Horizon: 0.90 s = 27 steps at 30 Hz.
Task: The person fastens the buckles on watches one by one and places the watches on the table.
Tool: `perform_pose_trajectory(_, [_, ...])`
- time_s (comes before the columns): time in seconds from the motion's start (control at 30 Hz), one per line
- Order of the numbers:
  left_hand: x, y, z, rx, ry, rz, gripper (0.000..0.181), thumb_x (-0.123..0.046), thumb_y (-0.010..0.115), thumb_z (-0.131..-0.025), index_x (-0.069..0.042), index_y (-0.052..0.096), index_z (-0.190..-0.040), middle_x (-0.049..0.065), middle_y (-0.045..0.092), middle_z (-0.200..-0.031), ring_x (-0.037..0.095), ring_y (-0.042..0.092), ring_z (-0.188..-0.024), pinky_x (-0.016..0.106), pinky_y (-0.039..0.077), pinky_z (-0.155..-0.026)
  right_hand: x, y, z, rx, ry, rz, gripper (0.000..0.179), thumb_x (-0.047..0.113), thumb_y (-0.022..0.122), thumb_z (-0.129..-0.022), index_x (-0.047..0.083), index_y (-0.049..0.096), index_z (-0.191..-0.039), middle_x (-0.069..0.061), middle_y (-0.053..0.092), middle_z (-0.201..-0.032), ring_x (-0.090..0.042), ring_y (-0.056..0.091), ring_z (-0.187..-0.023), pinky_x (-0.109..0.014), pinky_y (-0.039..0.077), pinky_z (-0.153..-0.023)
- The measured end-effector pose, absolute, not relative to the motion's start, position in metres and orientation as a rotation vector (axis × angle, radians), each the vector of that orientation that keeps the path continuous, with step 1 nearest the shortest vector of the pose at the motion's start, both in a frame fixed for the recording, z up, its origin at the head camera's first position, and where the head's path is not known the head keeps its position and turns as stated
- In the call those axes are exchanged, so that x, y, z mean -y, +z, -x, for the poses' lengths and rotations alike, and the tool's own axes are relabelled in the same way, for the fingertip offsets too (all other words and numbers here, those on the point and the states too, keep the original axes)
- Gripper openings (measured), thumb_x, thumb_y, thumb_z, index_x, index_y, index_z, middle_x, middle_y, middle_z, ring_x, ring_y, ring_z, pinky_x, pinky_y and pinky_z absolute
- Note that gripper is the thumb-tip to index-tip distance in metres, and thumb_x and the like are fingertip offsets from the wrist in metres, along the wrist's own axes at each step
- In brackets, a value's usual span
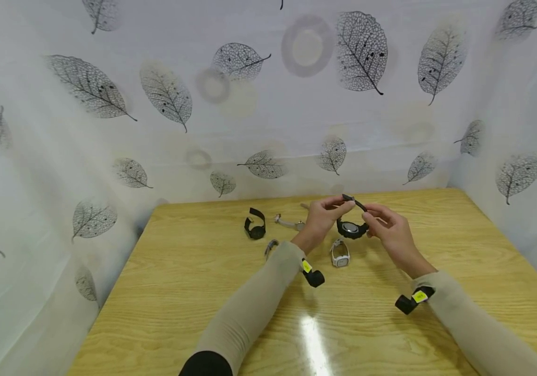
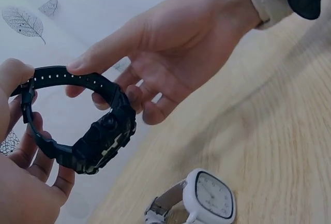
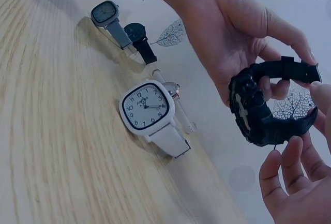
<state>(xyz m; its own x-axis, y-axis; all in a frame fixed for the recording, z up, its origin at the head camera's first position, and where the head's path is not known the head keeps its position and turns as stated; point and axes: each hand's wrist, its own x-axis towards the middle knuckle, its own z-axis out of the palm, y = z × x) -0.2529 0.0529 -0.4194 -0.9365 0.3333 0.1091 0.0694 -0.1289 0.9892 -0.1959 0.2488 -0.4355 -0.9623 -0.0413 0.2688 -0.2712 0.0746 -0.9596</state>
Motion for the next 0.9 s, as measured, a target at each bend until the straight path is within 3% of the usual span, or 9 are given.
perform_pose_trajectory(0.07, [-0.0516, -0.4171, 0.2534, -1.943, 2.193, -0.466, 0.028, -0.027, 0.079, -0.093, -0.013, 0.078, -0.118, -0.008, 0.072, -0.108, 0.009, 0.063, -0.092, 0.031, 0.058, -0.083, -0.2503, -0.4361, 0.1943, 2.163, 2.017, -0.328, 0.038, 0.018, 0.062, -0.105, 0.001, 0.059, -0.139, -0.01, 0.062, -0.116, -0.012, 0.065, -0.087, -0.024, 0.059, -0.072])
perform_pose_trajectory(0.2, [-0.0494, -0.416, 0.2538, -1.923, 2.194, -0.488, 0.027, -0.025, 0.08, -0.093, -0.011, 0.078, -0.117, -0.007, 0.072, -0.106, 0.008, 0.063, -0.091, 0.051, 0.056, -0.095, -0.2505, -0.4364, 0.1926, 2.115, 2.072, -0.355, 0.037, 0.015, 0.061, -0.105, -0.001, 0.059, -0.138, -0.01, 0.062, -0.112, -0.014, 0.063, -0.084, -0.025, 0.06, -0.073])
perform_pose_trajectory(0.3, [-0.0493, -0.4156, 0.2533, -1.922, 2.192, -0.479, 0.027, -0.025, 0.081, -0.092, -0.011, 0.079, -0.115, -0.007, 0.072, -0.103, 0.008, 0.064, -0.09, 0.059, 0.052, -0.098, -0.2498, -0.4363, 0.192, 2.1, 2.088, -0.36, 0.036, 0.015, 0.06, -0.105, -0.001, 0.06, -0.137, -0.008, 0.062, -0.113, -0.013, 0.064, -0.085, -0.024, 0.06, -0.074])
perform_pose_trajectory(0.43, [-0.0491, -0.4162, 0.2527, -1.948, 2.17, -0.483, 0.026, -0.026, 0.08, -0.092, -0.012, 0.079, -0.114, -0.007, 0.071, -0.1, 0.008, 0.064, -0.089, 0.054, 0.054, -0.096, -0.2479, -0.4361, 0.1922, 2.082, 2.121, -0.344, 0.035, 0.014, 0.062, -0.104, -0.002, 0.062, -0.135, -0.004, 0.063, -0.115, -0.01, 0.065, -0.088, -0.023, 0.059, -0.074])
perform_pose_trajectory(0.67, [-0.0481, -0.4218, 0.2516, -1.952, 2.133, -0.53, 0.02, -0.024, 0.079, -0.094, -0.011, 0.08, -0.109, -0.005, 0.072, -0.1, 0.009, 0.066, -0.094, 0.061, 0.048, -0.103, -0.2444, -0.4381, 0.1927, 2.086, 2.118, -0.324, 0.034, 0.014, 0.064, -0.103, -0.003, 0.064, -0.134, -0.003, 0.065, -0.119, -0.007, 0.066, -0.09, -0.023, 0.059, -0.073])
perform_pose_trajectory(0.9, [-0.0465, -0.4247, 0.25, -2.002, 2.062, -0.582, 0.018, -0.027, 0.079, -0.094, -0.012, 0.08, -0.105, -0.003, 0.073, -0.101, 0.012, 0.067, -0.096, 0.041, 0.057, -0.094, -0.2415, -0.4383, 0.1917, 2.113, 2.107, -0.305, 0.036, 0.016, 0.065, -0.103, -0.002, 0.065, -0.134, 0.002, 0.065, -0.124, -0.006, 0.067, -0.097, -0.022, 0.059, -0.072])
